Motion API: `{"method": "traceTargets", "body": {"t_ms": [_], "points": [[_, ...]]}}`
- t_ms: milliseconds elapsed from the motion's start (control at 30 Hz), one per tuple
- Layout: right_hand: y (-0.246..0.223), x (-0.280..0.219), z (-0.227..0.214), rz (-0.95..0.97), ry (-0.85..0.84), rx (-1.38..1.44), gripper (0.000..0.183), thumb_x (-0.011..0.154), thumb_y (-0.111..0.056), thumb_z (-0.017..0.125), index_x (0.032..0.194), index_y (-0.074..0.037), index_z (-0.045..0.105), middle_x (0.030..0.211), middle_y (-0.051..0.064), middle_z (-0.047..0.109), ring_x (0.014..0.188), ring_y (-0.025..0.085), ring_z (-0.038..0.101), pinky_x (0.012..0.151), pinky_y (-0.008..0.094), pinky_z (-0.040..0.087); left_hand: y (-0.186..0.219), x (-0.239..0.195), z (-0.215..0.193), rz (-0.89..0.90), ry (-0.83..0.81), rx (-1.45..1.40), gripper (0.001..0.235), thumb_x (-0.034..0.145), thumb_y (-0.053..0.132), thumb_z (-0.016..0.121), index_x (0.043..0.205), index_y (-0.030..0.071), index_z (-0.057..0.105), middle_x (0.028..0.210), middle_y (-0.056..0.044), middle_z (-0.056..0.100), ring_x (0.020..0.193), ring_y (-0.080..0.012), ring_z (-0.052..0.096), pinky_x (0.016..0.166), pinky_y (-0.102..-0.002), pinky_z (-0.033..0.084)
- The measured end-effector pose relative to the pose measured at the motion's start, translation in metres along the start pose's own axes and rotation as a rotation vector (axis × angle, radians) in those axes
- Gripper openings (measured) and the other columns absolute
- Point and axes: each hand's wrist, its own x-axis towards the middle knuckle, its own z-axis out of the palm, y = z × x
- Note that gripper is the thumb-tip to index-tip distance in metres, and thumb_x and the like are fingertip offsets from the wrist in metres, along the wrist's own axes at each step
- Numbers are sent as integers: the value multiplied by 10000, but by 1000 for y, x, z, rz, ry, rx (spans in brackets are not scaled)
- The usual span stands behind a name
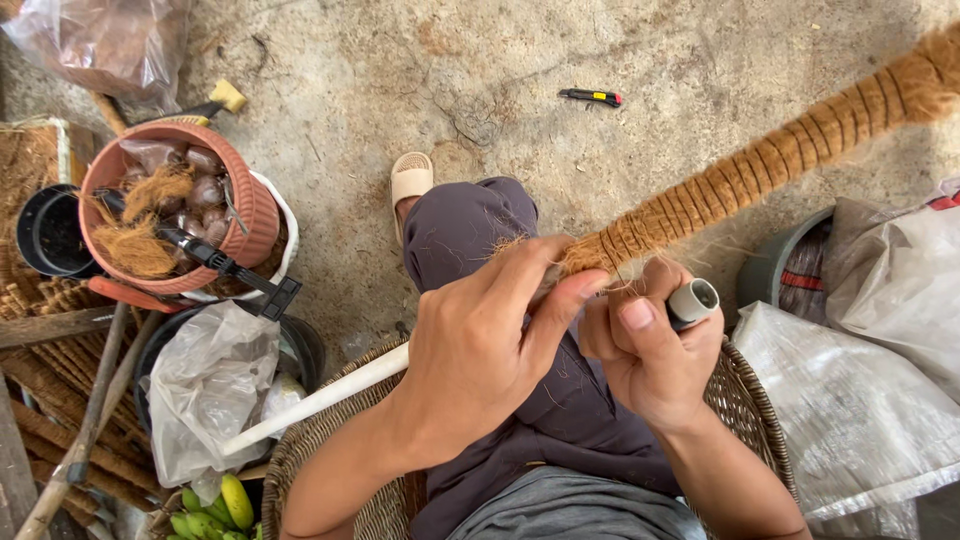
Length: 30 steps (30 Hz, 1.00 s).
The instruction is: The person sits on a low stool and wraps a long white PVC pipe with coconut coir fibers. They repeatedly reach into a nearby bucket to pull out handfuls of fiber, then wrap and press the material around the pipe by hand.
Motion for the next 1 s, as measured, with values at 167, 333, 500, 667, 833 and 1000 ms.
{"method": "traceTargets", "body": {"t_ms": [167, 333, 500, 667, 833, 1000], "points": [[1, 7, 1, -22, 69, -84, 375, 1034, -106, 675, 781, -96, 398, 649, -7, 414, 532, 109, 369, 478, 331, 335, -4, 4, -3, -148, -91, -269, 275, 1064, 273, 631, 1168, 21, 661, 882, -117, 723, 697, -170, 731, 582, -294, 537], [-1, 7, -1, -40, 101, -147, 369, 1014, -115, 707, 787, -83, 419, 672, 18, 462, 559, 108, 397, 487, 307, 322, -6, 1, -9, -245, -171, -389, 293, 1065, 282, 625, 1063, -4, 687, 757, -102, 649, 670, -105, 571, 600, -275, 488], [4, 13, -14, 97, 259, -252, 224, 865, -156, 760, 902, -64, 559, 708, 29, 569, 546, 113, 491, 448, 284, 356, -6, 3, -13, -227, -199, -478, 300, 1059, 285, 616, 1107, 4, 708, 783, -62, 689, 686, -71, 601, 600, -266, 495], [-4, 40, -49, 451, -380, 382, 309, 941, -165, 797, 854, -114, 505, 673, -3, 537, 543, 76, 479, 448, 271, 377, -4, 4, -19, -74, -382, -361, 292, 1047, 329, 647, 1112, 64, 751, 763, -48, 694, 593, -137, 628, 540, -299, 470], [-30, 70, -58, 800, -700, -28, 336, 1036, -246, 705, 805, -88, 519, 605, -21, 456, 498, 103, 399, 438, 274, 308, -8, -6, -19, 198, -514, -208, 320, 1011, 386, 664, 1087, 86, 745, 783, -33, 715, 537, -177, 651, 472, -323, 479], [-69, 82, -31, 1154, -887, -732, 375, 1009, -351, 575, 715, -120, 563, 482, -70, 338, 383, 69, 306, 365, 288, 252, -8, -24, -12, 427, -510, 85, 337, 998, 407, 669, 951, 75, 698, 649, -44, 631, 579, -215, 678, 460, -358, 491]]}}
